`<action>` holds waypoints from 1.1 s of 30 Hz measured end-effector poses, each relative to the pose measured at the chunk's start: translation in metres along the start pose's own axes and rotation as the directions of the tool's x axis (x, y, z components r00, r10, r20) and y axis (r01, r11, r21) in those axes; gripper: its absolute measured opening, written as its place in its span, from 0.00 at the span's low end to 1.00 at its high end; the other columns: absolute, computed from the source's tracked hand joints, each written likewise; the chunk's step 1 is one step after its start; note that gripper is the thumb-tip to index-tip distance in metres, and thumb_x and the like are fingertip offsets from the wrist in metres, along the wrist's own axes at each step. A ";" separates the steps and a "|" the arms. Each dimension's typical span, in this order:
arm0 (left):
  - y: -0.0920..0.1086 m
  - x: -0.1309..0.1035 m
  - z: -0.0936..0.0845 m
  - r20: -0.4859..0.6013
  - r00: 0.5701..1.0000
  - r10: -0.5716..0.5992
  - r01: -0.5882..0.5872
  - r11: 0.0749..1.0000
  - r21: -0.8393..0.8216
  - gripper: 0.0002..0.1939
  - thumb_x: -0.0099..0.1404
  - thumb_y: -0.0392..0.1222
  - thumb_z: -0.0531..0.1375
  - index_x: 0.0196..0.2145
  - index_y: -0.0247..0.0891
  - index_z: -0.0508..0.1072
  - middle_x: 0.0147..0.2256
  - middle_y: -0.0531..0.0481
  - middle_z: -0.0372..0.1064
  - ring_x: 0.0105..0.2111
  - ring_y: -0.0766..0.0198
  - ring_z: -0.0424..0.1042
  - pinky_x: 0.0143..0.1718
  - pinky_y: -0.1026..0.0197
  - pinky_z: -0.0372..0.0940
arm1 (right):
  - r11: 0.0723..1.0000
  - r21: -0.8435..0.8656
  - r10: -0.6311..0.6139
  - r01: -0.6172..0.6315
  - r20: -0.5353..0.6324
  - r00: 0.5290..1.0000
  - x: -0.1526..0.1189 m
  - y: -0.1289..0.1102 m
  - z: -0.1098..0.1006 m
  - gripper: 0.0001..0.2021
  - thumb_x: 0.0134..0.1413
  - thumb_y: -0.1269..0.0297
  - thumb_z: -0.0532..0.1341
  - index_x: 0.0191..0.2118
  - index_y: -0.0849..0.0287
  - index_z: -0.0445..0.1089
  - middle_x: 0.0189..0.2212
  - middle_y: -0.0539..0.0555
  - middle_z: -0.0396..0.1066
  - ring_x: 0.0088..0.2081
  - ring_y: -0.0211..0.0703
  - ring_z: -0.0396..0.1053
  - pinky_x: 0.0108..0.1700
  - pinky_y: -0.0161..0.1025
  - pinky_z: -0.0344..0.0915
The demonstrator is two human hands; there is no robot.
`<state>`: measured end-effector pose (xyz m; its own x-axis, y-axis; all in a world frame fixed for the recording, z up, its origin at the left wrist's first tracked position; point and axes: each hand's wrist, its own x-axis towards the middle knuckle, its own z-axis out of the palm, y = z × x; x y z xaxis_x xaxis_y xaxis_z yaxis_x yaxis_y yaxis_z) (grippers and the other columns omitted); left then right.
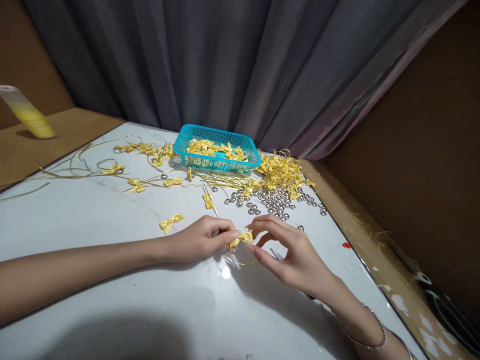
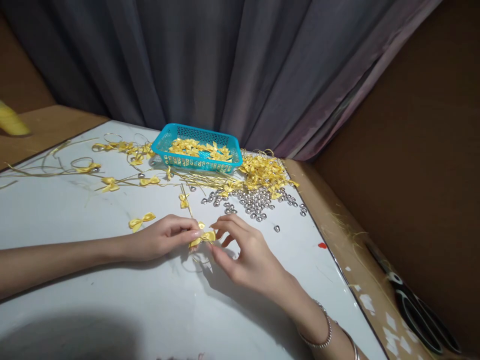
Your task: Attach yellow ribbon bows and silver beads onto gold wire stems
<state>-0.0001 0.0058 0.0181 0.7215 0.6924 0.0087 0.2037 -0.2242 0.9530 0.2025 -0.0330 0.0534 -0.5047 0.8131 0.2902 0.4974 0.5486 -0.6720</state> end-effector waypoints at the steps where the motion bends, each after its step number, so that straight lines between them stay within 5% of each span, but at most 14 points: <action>1: 0.000 0.000 -0.001 0.017 1.000 0.004 -0.005 1.000 0.010 0.16 0.68 0.45 0.49 0.28 0.34 0.67 0.25 0.53 0.62 0.25 0.68 0.60 0.28 0.64 0.56 | 0.999 0.034 0.027 -0.028 0.025 0.999 0.001 0.001 0.000 0.06 0.54 0.71 0.58 0.38 0.63 0.69 0.36 0.57 0.68 0.34 0.39 0.67 0.32 0.36 0.69; 12: -0.005 0.001 -0.004 0.128 0.988 0.083 -0.091 0.994 0.057 0.13 0.68 0.43 0.50 0.30 0.35 0.68 0.26 0.53 0.63 0.26 0.69 0.60 0.29 0.65 0.56 | 0.967 0.173 0.168 -0.185 0.108 0.980 0.001 0.005 -0.001 0.04 0.53 0.70 0.61 0.33 0.61 0.74 0.31 0.55 0.73 0.31 0.37 0.70 0.32 0.36 0.68; 22: -0.005 0.001 -0.003 0.142 0.989 0.035 -0.039 0.999 0.023 0.14 0.67 0.44 0.50 0.30 0.34 0.69 0.25 0.54 0.63 0.26 0.69 0.60 0.28 0.66 0.56 | 0.994 -0.055 -0.091 0.090 -0.010 0.996 -0.004 0.009 0.006 0.08 0.56 0.73 0.55 0.36 0.60 0.72 0.30 0.55 0.73 0.30 0.38 0.70 0.32 0.36 0.68; 33: -0.008 -0.001 0.000 0.162 0.982 0.099 -0.121 0.984 0.129 0.16 0.68 0.44 0.49 0.27 0.35 0.67 0.24 0.53 0.61 0.24 0.69 0.59 0.26 0.66 0.56 | 0.951 -0.209 -0.192 0.229 0.180 0.965 -0.011 0.016 0.008 0.11 0.59 0.73 0.51 0.42 0.63 0.69 0.33 0.59 0.72 0.32 0.41 0.71 0.31 0.38 0.69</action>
<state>-0.0023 0.0070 0.0107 0.8357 0.5466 0.0541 0.1987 -0.3927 0.8979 0.2107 -0.0348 0.0342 -0.7095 0.6437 0.2868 0.5051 0.7483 -0.4301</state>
